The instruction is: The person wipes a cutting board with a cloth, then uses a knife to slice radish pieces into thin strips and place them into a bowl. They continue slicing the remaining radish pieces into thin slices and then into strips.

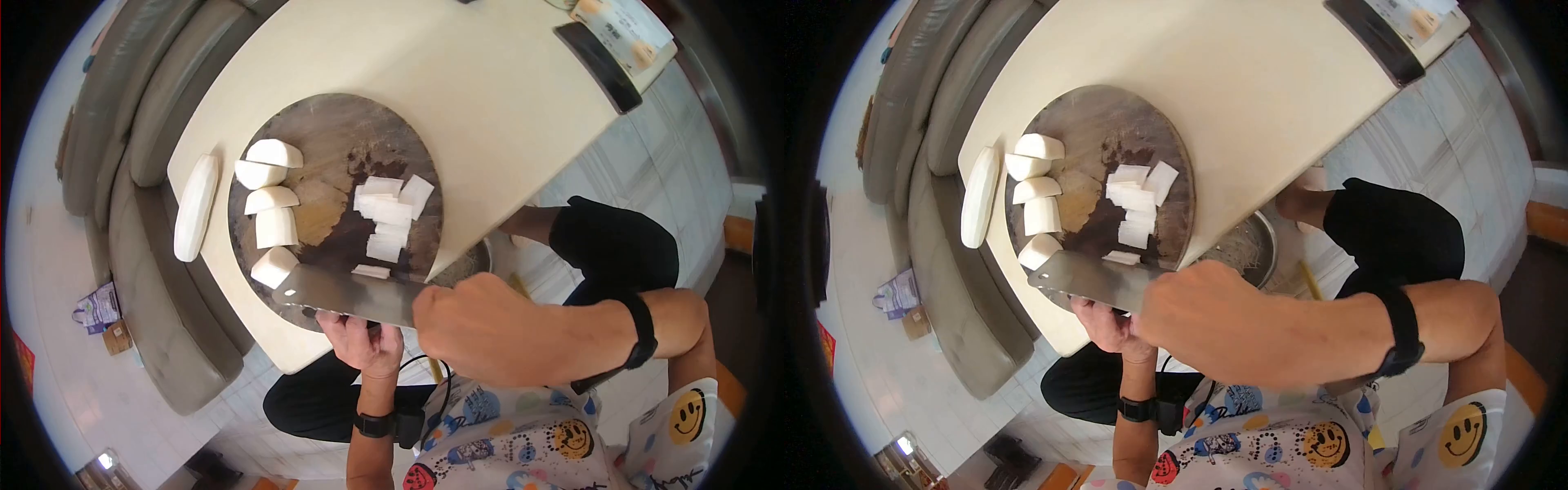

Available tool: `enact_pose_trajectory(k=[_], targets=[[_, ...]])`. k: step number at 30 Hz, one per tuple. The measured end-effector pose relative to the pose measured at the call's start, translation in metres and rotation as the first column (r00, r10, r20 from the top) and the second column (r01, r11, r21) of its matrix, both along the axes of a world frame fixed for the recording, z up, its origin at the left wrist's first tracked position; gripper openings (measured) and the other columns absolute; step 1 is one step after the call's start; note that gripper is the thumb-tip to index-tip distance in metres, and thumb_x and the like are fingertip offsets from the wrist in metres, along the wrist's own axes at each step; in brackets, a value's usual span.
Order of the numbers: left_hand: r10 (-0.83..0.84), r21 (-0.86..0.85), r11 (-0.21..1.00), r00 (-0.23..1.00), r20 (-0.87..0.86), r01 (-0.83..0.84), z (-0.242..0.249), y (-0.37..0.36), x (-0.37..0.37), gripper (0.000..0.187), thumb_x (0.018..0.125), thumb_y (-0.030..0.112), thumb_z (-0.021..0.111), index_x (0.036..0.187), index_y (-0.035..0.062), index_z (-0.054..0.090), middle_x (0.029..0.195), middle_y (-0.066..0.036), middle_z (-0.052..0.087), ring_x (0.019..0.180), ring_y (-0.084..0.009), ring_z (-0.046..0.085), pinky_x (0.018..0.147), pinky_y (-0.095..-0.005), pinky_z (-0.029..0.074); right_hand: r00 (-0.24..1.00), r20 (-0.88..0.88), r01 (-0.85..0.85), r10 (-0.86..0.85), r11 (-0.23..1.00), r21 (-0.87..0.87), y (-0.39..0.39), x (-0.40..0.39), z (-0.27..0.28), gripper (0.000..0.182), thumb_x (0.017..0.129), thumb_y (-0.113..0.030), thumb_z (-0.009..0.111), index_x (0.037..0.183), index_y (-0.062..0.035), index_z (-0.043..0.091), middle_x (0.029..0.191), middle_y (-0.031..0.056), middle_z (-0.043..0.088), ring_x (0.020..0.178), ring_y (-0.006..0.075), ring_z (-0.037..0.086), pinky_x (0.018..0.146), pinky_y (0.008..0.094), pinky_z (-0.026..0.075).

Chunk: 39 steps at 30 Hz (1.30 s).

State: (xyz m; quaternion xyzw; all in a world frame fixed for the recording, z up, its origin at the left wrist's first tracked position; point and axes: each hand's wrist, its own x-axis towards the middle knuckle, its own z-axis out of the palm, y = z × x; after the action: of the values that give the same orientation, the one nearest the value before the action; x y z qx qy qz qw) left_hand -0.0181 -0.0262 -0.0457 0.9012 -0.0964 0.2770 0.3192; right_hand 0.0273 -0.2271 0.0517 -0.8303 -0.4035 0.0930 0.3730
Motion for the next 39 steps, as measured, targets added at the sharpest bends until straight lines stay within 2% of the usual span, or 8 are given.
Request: enact_pose_trajectory(k=[7, 9, 13, 16, 21, 27, 31, 39], targets=[[-0.01, 0.045, 0.999, 1.0, 0.027, 0.008, 0.002, -0.002, 0.003, 0.026, 0.069, -0.003, 0.073, 0.094, 0.0005, 0.065, 0.105, -0.016, 0.056, 0.096, -0.0336, 0.055, 0.081, -0.0418, 0.048, 0.996, -0.069, -0.06, 0.053, 0.993, -0.099, 0.009, 0.008, -0.009, 0.018, 0.062, -0.003, 0.066, 0.074, 0.0094, 0.061, 0.065, 0.0197, 0.059, 0.061, 0.0306, 0.067, 0.049, 0.0399, 0.051], [-0.019, -0.024, 1.0, 1.0, 0.009, 0.02, 0.002, -0.002, 0.003, 0.025, 0.072, 0.0, 0.076, 0.095, 0.0003, 0.065, 0.105, -0.015, 0.056, 0.095, -0.0317, 0.056, 0.079, -0.0394, 0.049, 0.996, -0.078, 0.03, -0.039, 0.993, -0.116, 0.008, 0.01, -0.009, 0.008, 0.067, -0.007, 0.067, 0.072, -0.0014, 0.067, 0.07, 0.0185, 0.065, 0.07, 0.0326, 0.068, 0.062, 0.0401, 0.054], [0.016, 0.007, 1.0, 0.996, 0.084, -0.017, 0.001, -0.007, 0.008, 0.022, 0.077, 0.006, 0.077, 0.094, -0.0002, 0.066, 0.102, -0.015, 0.058, 0.092, -0.0284, 0.058, 0.077, -0.0349, 0.049, 0.985, -0.131, 0.099, -0.116, 0.987, -0.127, -0.006, 0.019, -0.019, 0.011, 0.069, -0.009, 0.065, 0.073, 0.0012, 0.066, 0.071, 0.0204, 0.066, 0.072, 0.0349, 0.068, 0.063, 0.0431, 0.054], [0.009, -0.005, 1.0, 0.996, 0.091, -0.009, 0.003, -0.009, 0.009, 0.021, 0.078, 0.0, 0.075, 0.097, 0.0008, 0.065, 0.103, -0.014, 0.058, 0.091, -0.0274, 0.058, 0.078, -0.0344, 0.049, 0.971, -0.123, 0.191, -0.206, 0.974, -0.121, -0.013, 0.021, -0.02, 0.013, 0.07, -0.01, 0.064, 0.072, 0.0035, 0.065, 0.071, 0.0216, 0.065, 0.069, 0.037, 0.067, 0.062, 0.0448, 0.053], [0.015, -0.034, 0.999, 0.998, 0.057, -0.013, 0.0, -0.005, 0.004, 0.028, 0.075, 0.003, 0.076, 0.101, 0.0024, 0.065, 0.104, -0.014, 0.058, 0.096, -0.0291, 0.057, 0.079, -0.0359, 0.048, 0.997, 0.004, 0.074, -0.074, 0.992, -0.102, -0.017, -0.001, -0.001, 0.013, 0.068, -0.008, 0.064, 0.071, 0.0042, 0.061, 0.064, 0.0185, 0.061, 0.059, 0.0326, 0.065, 0.055, 0.0408, 0.052], [0.02, 0.044, 0.999, 0.997, 0.076, -0.023, -0.005, 0.001, 0.004, 0.028, 0.073, 0.005, 0.075, 0.1, 0.001, 0.067, 0.107, -0.017, 0.061, 0.098, -0.0358, 0.057, 0.082, -0.0424, 0.048, 0.999, -0.029, -0.024, 0.018, 0.977, -0.21, -0.022, -0.012, 0.011, 0.012, 0.066, -0.004, 0.064, 0.069, 0.0054, 0.059, 0.061, 0.0158, 0.058, 0.055, 0.0289, 0.064, 0.049, 0.0364, 0.051], [0.007, 0.098, 0.995, 0.998, 0.07, -0.013, -0.003, 0.001, 0.001, 0.025, 0.075, 0.009, 0.074, 0.098, 0.0008, 0.068, 0.111, -0.021, 0.064, 0.099, -0.0422, 0.057, 0.086, -0.0489, 0.047, 0.999, -0.018, -0.042, 0.04, 0.991, -0.127, -0.025, -0.011, 0.011, 0.015, 0.066, -0.003, 0.065, 0.073, 0.0094, 0.06, 0.063, 0.0169, 0.059, 0.052, 0.028, 0.063, 0.046, 0.0348, 0.05], [0.032, 0.09, 0.995, 0.999, 0.019, -0.034, -0.009, 0.007, -0.007, 0.022, 0.077, 0.011, 0.073, 0.097, 0.003, 0.069, 0.112, -0.02, 0.065, 0.104, -0.0443, 0.058, 0.092, -0.0486, 0.046, 0.991, -0.111, -0.105, 0.08, 0.966, -0.238, -0.019, -0.007, 0.02, 0.026, 0.066, -0.002, 0.066, 0.082, 0.0176, 0.061, 0.067, 0.0232, 0.058, 0.054, 0.0264, 0.064, 0.042, 0.0328, 0.049]])
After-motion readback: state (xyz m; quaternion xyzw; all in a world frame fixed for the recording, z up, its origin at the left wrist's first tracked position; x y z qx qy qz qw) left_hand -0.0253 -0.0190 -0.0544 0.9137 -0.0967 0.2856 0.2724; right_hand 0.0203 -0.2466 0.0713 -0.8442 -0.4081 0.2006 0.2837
